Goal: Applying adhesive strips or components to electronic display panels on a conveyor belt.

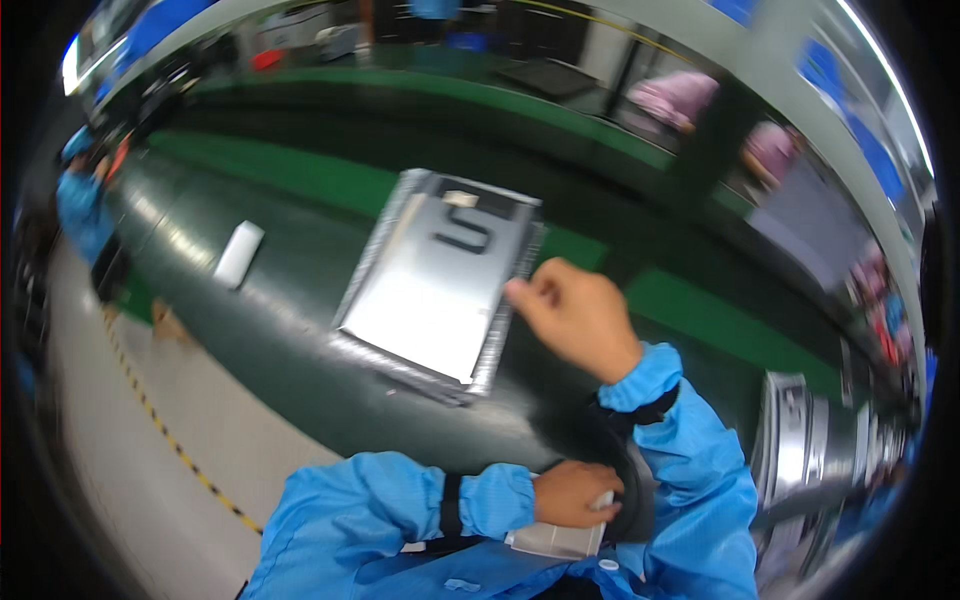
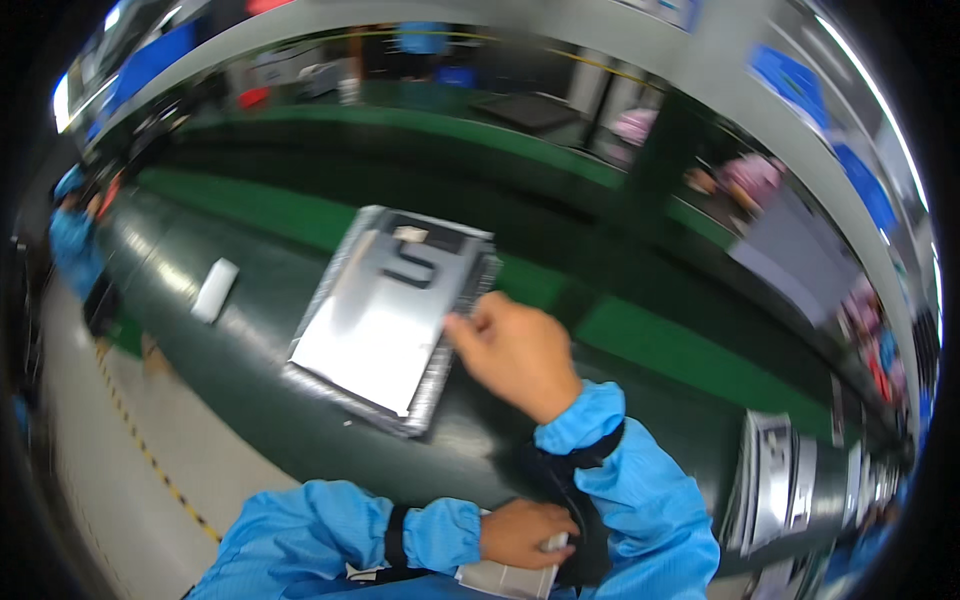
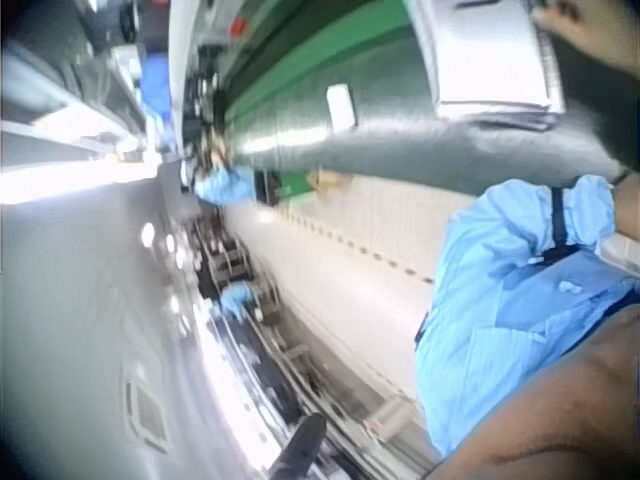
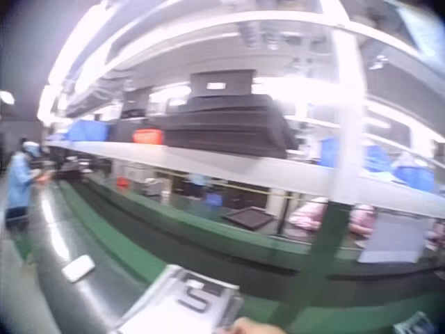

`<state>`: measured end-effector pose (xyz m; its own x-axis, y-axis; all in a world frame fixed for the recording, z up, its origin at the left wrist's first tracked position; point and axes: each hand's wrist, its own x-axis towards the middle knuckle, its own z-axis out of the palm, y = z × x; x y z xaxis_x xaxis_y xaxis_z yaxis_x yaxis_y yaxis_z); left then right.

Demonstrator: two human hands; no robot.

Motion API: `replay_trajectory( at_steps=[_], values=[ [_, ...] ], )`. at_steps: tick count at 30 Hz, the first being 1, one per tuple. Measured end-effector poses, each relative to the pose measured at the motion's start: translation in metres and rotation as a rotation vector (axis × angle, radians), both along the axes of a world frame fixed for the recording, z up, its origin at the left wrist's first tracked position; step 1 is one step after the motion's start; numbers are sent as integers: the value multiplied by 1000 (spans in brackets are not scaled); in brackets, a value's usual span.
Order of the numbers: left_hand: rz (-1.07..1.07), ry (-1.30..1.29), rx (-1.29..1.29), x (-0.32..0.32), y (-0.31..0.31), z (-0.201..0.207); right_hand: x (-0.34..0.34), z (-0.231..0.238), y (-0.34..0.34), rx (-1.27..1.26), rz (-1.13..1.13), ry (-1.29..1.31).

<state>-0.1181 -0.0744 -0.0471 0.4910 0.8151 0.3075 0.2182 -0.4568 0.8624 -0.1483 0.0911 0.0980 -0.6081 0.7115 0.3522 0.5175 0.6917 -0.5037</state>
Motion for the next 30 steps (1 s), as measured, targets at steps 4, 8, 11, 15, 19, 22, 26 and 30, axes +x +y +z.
replay_trajectory(
  at_steps=[4,8,11,15,19,22,26,30],
  values=[
    [-13,123,-110,-17,15,13,76,-16,-24,-152,265,125],
    [128,-176,-58,-18,27,9,174,-30,-55,-181,12,257],
    [125,-24,-158,-18,33,17,267,-54,-76,-119,-214,456],
    [155,-71,-174,-13,32,3,384,-57,-111,21,-599,445],
    [202,-282,-499,-2,28,17,480,-65,-130,363,-1127,-167],
    [250,-335,-565,-4,28,15,521,-88,-139,415,-1171,-230],
    [241,-320,-564,-11,25,13,526,-107,-146,430,-1140,-236],
    [256,-303,-547,-8,30,12,523,-106,-137,430,-1108,-203]
  ],
)
